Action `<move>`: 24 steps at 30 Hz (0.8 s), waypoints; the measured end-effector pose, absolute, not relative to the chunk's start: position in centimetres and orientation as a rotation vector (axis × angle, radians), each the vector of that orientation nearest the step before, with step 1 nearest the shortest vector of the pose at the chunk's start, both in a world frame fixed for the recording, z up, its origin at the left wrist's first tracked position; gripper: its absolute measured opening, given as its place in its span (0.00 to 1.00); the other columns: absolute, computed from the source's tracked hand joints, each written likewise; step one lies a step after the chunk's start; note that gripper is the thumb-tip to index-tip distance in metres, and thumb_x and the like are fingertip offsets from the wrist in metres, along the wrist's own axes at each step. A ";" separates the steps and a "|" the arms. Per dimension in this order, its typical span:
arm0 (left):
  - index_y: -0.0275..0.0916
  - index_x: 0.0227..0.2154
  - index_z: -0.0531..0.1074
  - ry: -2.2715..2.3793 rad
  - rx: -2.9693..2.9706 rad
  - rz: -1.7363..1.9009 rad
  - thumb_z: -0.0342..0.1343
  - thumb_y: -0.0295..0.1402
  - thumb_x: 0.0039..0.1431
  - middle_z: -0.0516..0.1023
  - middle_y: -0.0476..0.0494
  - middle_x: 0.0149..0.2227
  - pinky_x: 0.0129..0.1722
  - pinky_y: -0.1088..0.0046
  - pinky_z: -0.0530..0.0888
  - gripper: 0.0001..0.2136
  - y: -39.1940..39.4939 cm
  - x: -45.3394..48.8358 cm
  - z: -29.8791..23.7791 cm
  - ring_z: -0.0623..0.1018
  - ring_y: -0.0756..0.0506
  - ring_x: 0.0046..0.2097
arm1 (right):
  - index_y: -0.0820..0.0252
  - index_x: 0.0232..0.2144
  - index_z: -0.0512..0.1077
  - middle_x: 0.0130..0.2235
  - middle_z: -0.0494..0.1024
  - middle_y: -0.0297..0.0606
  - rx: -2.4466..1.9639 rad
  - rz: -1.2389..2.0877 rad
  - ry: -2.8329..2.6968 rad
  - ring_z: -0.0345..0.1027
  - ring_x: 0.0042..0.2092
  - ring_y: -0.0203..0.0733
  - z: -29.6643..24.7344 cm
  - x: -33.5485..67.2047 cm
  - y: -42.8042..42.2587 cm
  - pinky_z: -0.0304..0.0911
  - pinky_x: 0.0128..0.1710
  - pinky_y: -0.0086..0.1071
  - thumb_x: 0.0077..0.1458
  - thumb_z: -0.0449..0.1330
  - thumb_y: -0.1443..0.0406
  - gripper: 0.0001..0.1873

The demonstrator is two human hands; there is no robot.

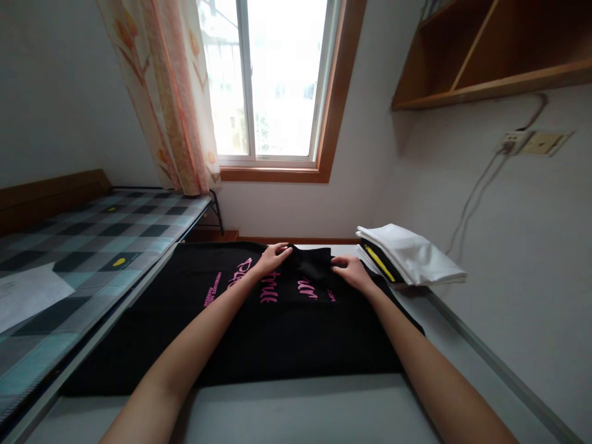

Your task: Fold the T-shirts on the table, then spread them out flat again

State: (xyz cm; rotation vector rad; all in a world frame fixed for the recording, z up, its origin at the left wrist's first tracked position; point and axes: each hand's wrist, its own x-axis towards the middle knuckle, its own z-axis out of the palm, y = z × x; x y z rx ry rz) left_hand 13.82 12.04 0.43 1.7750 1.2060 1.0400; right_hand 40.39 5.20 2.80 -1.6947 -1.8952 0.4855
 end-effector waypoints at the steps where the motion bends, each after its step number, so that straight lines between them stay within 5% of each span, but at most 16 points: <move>1: 0.35 0.51 0.73 1.099 1.697 1.062 0.50 0.53 0.59 0.81 0.39 0.40 0.50 0.65 0.71 0.28 12.1 13.8 0.6 0.78 0.41 0.46 | 0.59 0.33 0.79 0.39 0.80 0.41 -1.589 0.599 -1.938 0.72 0.43 0.47 3.6 40.9 4.7 0.64 0.45 0.38 0.48 0.61 0.58 0.13; 4: 0.30 0.51 0.71 0.865 1.566 0.941 0.36 0.58 0.62 0.78 0.42 0.23 0.41 0.64 0.74 0.36 12.1 13.0 1.0 0.80 0.42 0.32 | 0.61 0.31 0.80 0.33 0.80 0.40 -1.332 1.072 -2.130 0.72 0.38 0.44 6.0 42.7 2.9 0.65 0.40 0.34 0.49 0.61 0.52 0.19; 7: 0.31 0.44 0.75 0.986 1.674 0.866 0.43 0.56 0.60 0.73 0.46 0.16 0.34 0.68 0.73 0.31 12.4 12.1 1.0 0.77 0.45 0.24 | 0.61 0.38 0.79 0.29 0.80 0.39 -1.321 1.316 -2.161 0.72 0.34 0.41 6.7 44.2 2.3 0.65 0.36 0.32 0.52 0.58 0.46 0.25; 11: 0.36 0.41 0.76 1.457 1.936 0.815 0.59 0.43 0.53 0.79 0.44 0.25 0.35 0.69 0.73 0.17 12.7 11.7 0.3 0.79 0.43 0.31 | 0.64 0.47 0.73 0.25 0.77 0.38 -1.757 1.163 -1.926 0.69 0.25 0.37 4.3 45.1 3.5 0.64 0.26 0.29 0.50 0.63 0.49 0.30; 15: 0.39 0.49 0.74 1.603 2.040 0.696 0.60 0.39 0.53 0.81 0.41 0.38 0.43 0.67 0.73 0.20 12.6 12.1 -0.2 0.79 0.40 0.41 | 0.64 0.54 0.66 0.29 0.77 0.38 -1.926 0.905 -1.742 0.69 0.25 0.36 1.8 44.8 4.8 0.63 0.25 0.28 0.52 0.64 0.53 0.31; 24: 0.33 0.47 0.74 1.210 1.494 0.965 0.67 0.30 0.44 0.80 0.40 0.35 0.41 0.65 0.76 0.24 14.2 13.4 -0.9 0.79 0.44 0.37 | 0.63 0.35 0.77 0.34 0.78 0.42 -1.655 0.660 -1.508 0.71 0.38 0.44 -0.1 44.5 7.0 0.67 0.36 0.33 0.44 0.62 0.65 0.13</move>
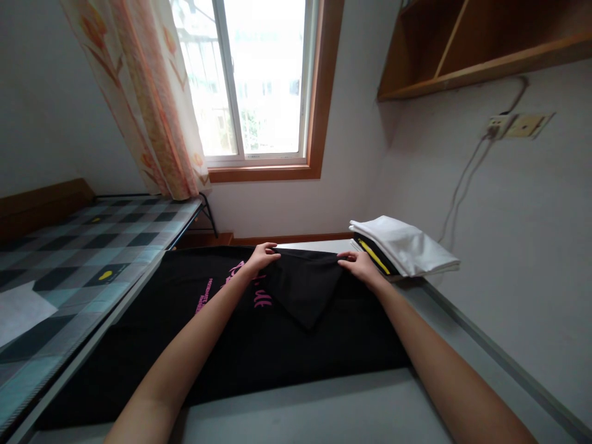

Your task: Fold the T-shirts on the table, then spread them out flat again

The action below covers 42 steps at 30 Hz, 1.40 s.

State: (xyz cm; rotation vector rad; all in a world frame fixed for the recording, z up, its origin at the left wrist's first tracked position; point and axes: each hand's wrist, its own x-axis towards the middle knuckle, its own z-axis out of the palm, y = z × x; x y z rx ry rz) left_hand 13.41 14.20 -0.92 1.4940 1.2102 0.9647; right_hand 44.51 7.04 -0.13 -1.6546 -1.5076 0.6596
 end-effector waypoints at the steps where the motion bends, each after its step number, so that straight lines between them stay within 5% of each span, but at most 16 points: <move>1: 0.32 0.45 0.75 1.210 1.436 1.028 0.67 0.28 0.43 0.80 0.40 0.34 0.41 0.65 0.76 0.23 14.5 13.7 -1.0 0.79 0.45 0.35 | 0.63 0.36 0.77 0.35 0.77 0.42 -1.591 0.651 -1.426 0.71 0.38 0.44 -0.3 44.6 7.6 0.67 0.35 0.34 0.43 0.62 0.65 0.15; 5: 0.32 0.41 0.77 1.290 1.322 1.277 0.64 0.22 0.42 0.80 0.38 0.36 0.43 0.67 0.76 0.18 16.4 15.6 -1.1 0.80 0.45 0.38 | 0.63 0.38 0.76 0.35 0.77 0.41 -1.412 0.601 -1.195 0.70 0.37 0.44 -0.9 44.8 10.1 0.67 0.31 0.34 0.39 0.61 0.63 0.20; 12: 0.35 0.43 0.77 1.464 1.356 1.387 0.60 0.20 0.46 0.81 0.38 0.42 0.47 0.70 0.75 0.18 19.7 17.9 -2.5 0.80 0.45 0.42 | 0.62 0.34 0.77 0.37 0.79 0.44 -1.320 0.418 -1.227 0.71 0.41 0.47 -2.4 45.6 14.9 0.67 0.43 0.41 0.40 0.60 0.62 0.16; 21: 0.34 0.38 0.80 1.555 1.678 1.220 0.56 0.15 0.41 0.80 0.38 0.45 0.49 0.71 0.74 0.20 20.4 18.2 -3.1 0.79 0.45 0.43 | 0.64 0.36 0.78 0.29 0.78 0.44 -1.574 0.269 -1.122 0.71 0.31 0.45 -4.9 45.7 17.4 0.69 0.36 0.39 0.44 0.60 0.60 0.18; 30: 0.37 0.34 0.81 1.506 1.792 1.112 0.58 0.21 0.47 0.82 0.44 0.34 0.44 0.72 0.76 0.12 21.2 17.3 -2.6 0.80 0.46 0.38 | 0.66 0.39 0.78 0.36 0.81 0.47 -1.428 0.388 -1.245 0.73 0.33 0.45 -5.0 46.4 17.3 0.70 0.32 0.38 0.47 0.56 0.61 0.20; 38: 0.38 0.38 0.79 1.505 1.947 1.199 0.57 0.19 0.50 0.79 0.44 0.41 0.47 0.70 0.74 0.14 20.4 17.5 -3.1 0.77 0.48 0.38 | 0.64 0.38 0.79 0.41 0.81 0.48 -1.537 0.143 -1.322 0.74 0.42 0.49 -4.8 46.1 17.0 0.66 0.50 0.44 0.49 0.53 0.68 0.18; 42: 0.39 0.39 0.78 1.550 2.219 1.163 0.55 0.20 0.54 0.76 0.41 0.42 0.51 0.67 0.70 0.13 19.7 17.7 -2.9 0.72 0.44 0.46 | 0.61 0.38 0.78 0.39 0.79 0.45 -1.634 0.030 -1.378 0.72 0.41 0.47 -4.7 45.5 16.4 0.64 0.49 0.42 0.51 0.52 0.68 0.16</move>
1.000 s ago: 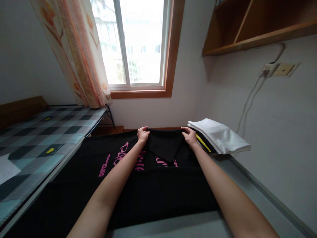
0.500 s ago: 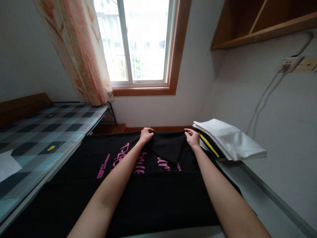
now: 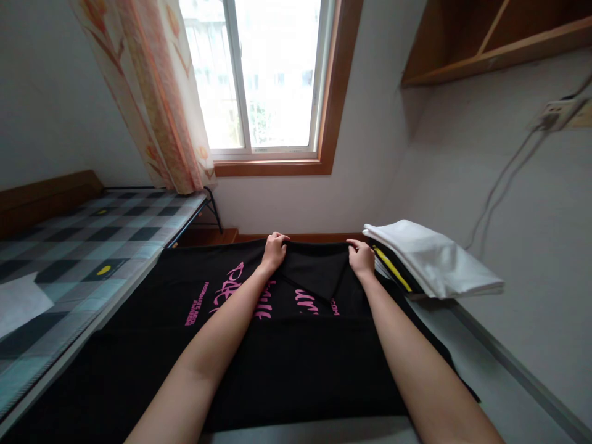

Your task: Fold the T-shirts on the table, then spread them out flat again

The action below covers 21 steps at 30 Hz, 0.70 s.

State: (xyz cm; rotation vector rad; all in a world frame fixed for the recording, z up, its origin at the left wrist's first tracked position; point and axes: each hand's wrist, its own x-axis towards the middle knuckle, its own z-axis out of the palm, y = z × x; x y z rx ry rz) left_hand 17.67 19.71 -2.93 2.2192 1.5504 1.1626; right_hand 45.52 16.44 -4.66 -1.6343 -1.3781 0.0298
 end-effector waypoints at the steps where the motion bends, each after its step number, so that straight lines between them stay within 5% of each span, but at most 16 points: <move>1: 0.39 0.39 0.78 1.584 2.258 1.127 0.55 0.21 0.55 0.75 0.41 0.41 0.52 0.65 0.69 0.12 19.5 17.7 -2.9 0.71 0.42 0.48 | 0.60 0.38 0.78 0.39 0.78 0.45 -1.656 0.015 -1.377 0.71 0.40 0.47 -4.6 45.4 16.3 0.64 0.48 0.42 0.52 0.52 0.68 0.16; 9: 0.42 0.38 0.74 1.763 2.329 0.963 0.53 0.27 0.59 0.76 0.41 0.44 0.55 0.56 0.57 0.08 18.5 17.9 -2.5 0.68 0.39 0.53 | 0.58 0.35 0.74 0.48 0.71 0.46 -1.675 -0.139 -1.441 0.65 0.47 0.49 -4.2 44.7 15.4 0.60 0.48 0.40 0.53 0.50 0.69 0.13; 21: 0.41 0.42 0.76 1.934 2.452 0.696 0.50 0.35 0.61 0.76 0.36 0.46 0.55 0.55 0.57 0.12 18.9 10.5 -2.1 0.71 0.37 0.51 | 0.56 0.46 0.75 0.44 0.73 0.46 -1.817 -0.167 -1.565 0.65 0.44 0.50 -4.0 44.6 15.1 0.60 0.42 0.38 0.57 0.48 0.69 0.20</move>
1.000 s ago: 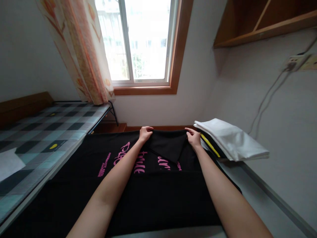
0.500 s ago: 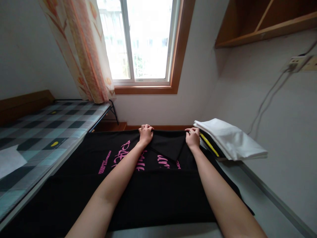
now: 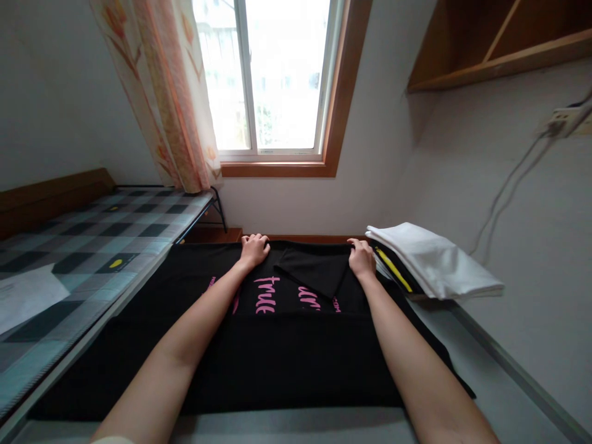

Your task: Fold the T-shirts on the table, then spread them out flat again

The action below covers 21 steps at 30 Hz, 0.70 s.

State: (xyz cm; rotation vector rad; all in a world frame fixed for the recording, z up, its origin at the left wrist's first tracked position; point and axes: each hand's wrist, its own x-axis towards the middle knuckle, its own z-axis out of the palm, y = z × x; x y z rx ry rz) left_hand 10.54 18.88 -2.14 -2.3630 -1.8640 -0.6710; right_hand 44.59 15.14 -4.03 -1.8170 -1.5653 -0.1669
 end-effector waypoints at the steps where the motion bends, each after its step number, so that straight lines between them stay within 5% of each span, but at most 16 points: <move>1: 0.40 0.42 0.76 -1.861 -2.363 -0.633 0.49 0.36 0.61 0.76 0.36 0.45 0.54 0.56 0.58 0.12 19.0 8.9 -2.0 0.71 0.37 0.51 | 0.56 0.47 0.75 0.44 0.73 0.46 -1.822 -0.160 -1.576 0.65 0.43 0.50 -4.1 44.6 15.2 0.61 0.42 0.38 0.57 0.47 0.69 0.21; 7: 0.41 0.44 0.75 -1.929 -2.381 -0.276 0.45 0.39 0.63 0.76 0.37 0.48 0.52 0.59 0.61 0.16 18.6 -1.6 -0.6 0.73 0.38 0.50 | 0.56 0.42 0.79 0.44 0.72 0.45 -1.801 -0.141 -1.572 0.66 0.43 0.48 -4.6 44.8 15.7 0.62 0.45 0.39 0.55 0.49 0.69 0.20; 14: 0.41 0.49 0.73 -2.055 -2.206 -0.109 0.49 0.31 0.55 0.75 0.36 0.51 0.53 0.54 0.58 0.19 17.6 -10.5 0.3 0.70 0.34 0.54 | 0.57 0.40 0.78 0.43 0.73 0.44 -1.816 -0.136 -1.580 0.67 0.44 0.48 -4.8 45.0 16.2 0.63 0.47 0.40 0.50 0.53 0.67 0.17; 21: 0.44 0.38 0.77 -2.053 -2.079 -0.032 0.51 0.34 0.53 0.77 0.38 0.47 0.50 0.56 0.60 0.13 15.7 -14.2 2.7 0.69 0.34 0.52 | 0.58 0.38 0.79 0.42 0.75 0.45 -1.886 -0.112 -1.714 0.70 0.42 0.47 -3.2 45.5 16.2 0.64 0.46 0.37 0.48 0.53 0.73 0.19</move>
